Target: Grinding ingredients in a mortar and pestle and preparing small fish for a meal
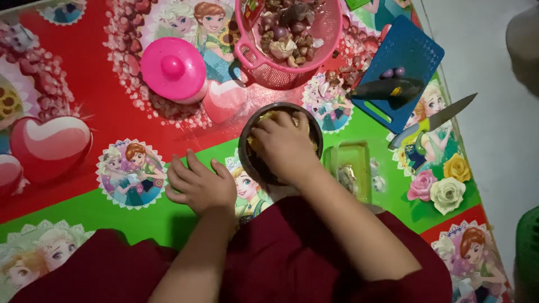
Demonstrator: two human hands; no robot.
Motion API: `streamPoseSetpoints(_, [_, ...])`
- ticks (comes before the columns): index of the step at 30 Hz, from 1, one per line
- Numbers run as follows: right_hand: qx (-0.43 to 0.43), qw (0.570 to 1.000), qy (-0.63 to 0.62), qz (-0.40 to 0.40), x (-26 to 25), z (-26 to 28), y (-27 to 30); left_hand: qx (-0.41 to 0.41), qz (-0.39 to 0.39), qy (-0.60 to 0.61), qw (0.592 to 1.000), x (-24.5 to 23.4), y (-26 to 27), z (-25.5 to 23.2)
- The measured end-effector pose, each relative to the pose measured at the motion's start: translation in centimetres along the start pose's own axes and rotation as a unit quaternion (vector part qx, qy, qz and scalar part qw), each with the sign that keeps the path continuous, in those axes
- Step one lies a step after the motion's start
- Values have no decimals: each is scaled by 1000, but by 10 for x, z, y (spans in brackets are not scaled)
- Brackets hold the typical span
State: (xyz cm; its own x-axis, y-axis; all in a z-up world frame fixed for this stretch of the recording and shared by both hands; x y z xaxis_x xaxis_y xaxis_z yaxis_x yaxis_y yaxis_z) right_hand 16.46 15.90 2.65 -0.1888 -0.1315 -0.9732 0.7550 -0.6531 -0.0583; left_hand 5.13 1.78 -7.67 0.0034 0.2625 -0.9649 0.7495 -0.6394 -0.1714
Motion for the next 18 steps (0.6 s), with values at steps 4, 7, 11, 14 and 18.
streamPoseSetpoints(4, [-19,987,151,44,7,17,-7,3,-14,1,1000,4,-2,2])
streamPoseSetpoints(7, [-16,983,176,46,8,19,-8,3,-18,2,1000,4,0,4])
streamPoseSetpoints(11, [9,982,183,41,15,9,-9,14,-14,10,1000,9,3,1])
streamPoseSetpoints(14, [20,982,178,53,11,7,-11,14,-8,-3,1000,10,5,2])
streamPoseSetpoints(18, [3,991,129,36,7,3,-11,25,-1,-15,1000,10,6,2])
Point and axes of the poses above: each hand's wrist, its own y-axis away from the middle knuckle, its own x-axis out of the palm, z = x × y, the point moved 4 cm from there along -y, towards the middle knuckle, and after that the axes turned 3 degrees about x, right-handed, at the moved point
